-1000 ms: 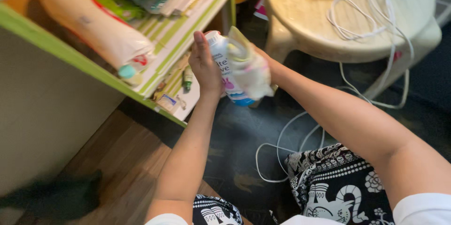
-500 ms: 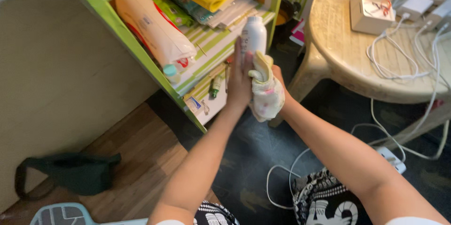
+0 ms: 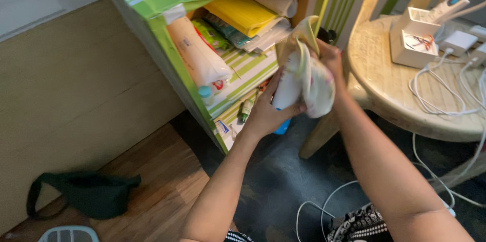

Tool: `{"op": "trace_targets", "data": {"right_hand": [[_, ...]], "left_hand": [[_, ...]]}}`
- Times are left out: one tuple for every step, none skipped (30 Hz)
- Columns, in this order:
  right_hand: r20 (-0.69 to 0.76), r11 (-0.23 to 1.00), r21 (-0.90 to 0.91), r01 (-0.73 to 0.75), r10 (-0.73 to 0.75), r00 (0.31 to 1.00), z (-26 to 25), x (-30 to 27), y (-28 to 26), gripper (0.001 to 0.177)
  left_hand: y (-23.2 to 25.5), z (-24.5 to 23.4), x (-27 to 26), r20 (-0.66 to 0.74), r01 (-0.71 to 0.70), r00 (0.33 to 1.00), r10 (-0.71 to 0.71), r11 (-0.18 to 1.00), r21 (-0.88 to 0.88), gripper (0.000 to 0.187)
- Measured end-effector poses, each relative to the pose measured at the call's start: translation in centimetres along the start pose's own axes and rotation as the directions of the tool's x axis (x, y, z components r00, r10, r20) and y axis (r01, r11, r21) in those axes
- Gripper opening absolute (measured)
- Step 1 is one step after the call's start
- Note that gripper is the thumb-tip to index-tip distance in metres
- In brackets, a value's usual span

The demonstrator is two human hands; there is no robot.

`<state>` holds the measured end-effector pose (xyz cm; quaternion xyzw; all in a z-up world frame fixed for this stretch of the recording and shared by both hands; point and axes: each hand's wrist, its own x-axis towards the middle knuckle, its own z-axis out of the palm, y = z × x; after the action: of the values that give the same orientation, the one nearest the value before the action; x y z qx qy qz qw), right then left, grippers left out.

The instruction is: The person wipes a small table and the shelves of a cabinet using a cloth. They handle various items including a yellow bag, a bottle, a roll of tape, a box, and papers, moving them aside to clean the surfaces underneath. The person also wipes individual items like bottles and boxes before placing them back on the shelves.

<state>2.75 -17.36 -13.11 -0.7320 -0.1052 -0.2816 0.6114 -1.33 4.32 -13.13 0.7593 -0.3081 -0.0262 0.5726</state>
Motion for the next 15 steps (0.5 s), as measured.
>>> {"op": "trace_targets", "data": {"right_hand": [[0.052,0.995,-0.086,-0.045,0.049,0.997,-0.5,1.0,-1.0,0.033],[0.055,0.970,-0.156,-0.184,0.195,0.979,-0.7,1.8,-2.0,0.030],[0.049,0.921,-0.227,-0.318,0.336,0.940,-0.7,2.5,-3.1,0.030],[0.033,0.848,-0.295,-0.441,0.470,0.882,-0.4,3.1,-4.0,0.033],[0.040,0.831,-0.300,-0.470,0.503,0.864,0.1,3.5,-4.6,0.035],[0.046,0.812,-0.305,-0.497,0.534,0.844,0.5,3.8,-5.0,0.037],[0.051,0.792,-0.310,-0.526,0.566,0.823,0.9,4.0,-5.2,0.039],[0.032,0.781,-0.255,-0.569,0.596,0.803,1.2,4.3,-5.0,0.038],[0.014,0.765,-0.199,-0.612,0.627,0.779,1.5,4.4,-4.5,0.038],[-0.002,0.746,-0.141,-0.651,0.657,0.753,1.6,4.5,-3.8,0.040],[0.103,0.890,0.035,-0.455,0.449,0.888,2.1,3.8,-2.7,0.041],[0.164,0.944,0.231,-0.234,0.200,0.966,3.1,2.4,-1.7,0.043],[0.175,0.904,0.426,-0.013,-0.069,0.982,3.5,1.3,-1.0,0.046],[0.212,0.790,0.610,-0.059,-0.090,0.973,4.1,-0.2,-0.7,0.043],[0.226,0.703,0.705,-0.093,-0.099,0.969,5.2,-1.4,-0.6,0.042]], "left_hand": [[0.6,-0.6,-0.1,-0.005,-0.012,1.000,0.013,0.998,0.069,0.106],[1.2,-1.2,-0.3,-0.009,-0.024,1.000,0.025,0.990,0.137,0.106],[1.7,-1.6,-0.5,-0.012,-0.034,0.999,0.037,0.978,0.205,0.106],[2.0,-2.1,-0.7,-0.031,-0.061,0.997,0.070,0.969,0.241,0.104],[2.4,-2.5,-1.0,-0.046,-0.087,0.994,0.104,0.957,0.277,0.103],[2.6,-2.8,-1.2,-0.060,-0.112,0.989,0.138,0.943,0.313,0.101],[2.8,-3.0,-1.3,-0.074,-0.088,0.990,0.123,0.926,0.367,0.098],[2.9,-3.2,-1.4,-0.090,-0.062,0.990,0.109,0.906,0.418,0.096],[2.9,-3.2,-1.5,-0.103,-0.036,0.990,0.095,0.884,0.467,0.093],[2.7,-3.4,-1.4,-0.111,-0.093,0.982,0.150,0.911,0.402,0.094],[2.5,-3.5,-1.2,-0.122,-0.152,0.972,0.203,0.930,0.335,0.096],[2.2,-3.4,-1.2,-0.136,-0.212,0.958,0.254,0.940,0.267,0.097],[2.0,-3.1,-1.1,-0.178,-0.272,0.932,0.317,0.933,0.237,0.097],[1.8,-2.6,-1.1,-0.221,-0.333,0.900,0.376,0.919,0.209,0.097],[1.6,-2.1,-1.0,-0.265,-0.394,0.862,0.431,0.901,0.183,0.096]]}}
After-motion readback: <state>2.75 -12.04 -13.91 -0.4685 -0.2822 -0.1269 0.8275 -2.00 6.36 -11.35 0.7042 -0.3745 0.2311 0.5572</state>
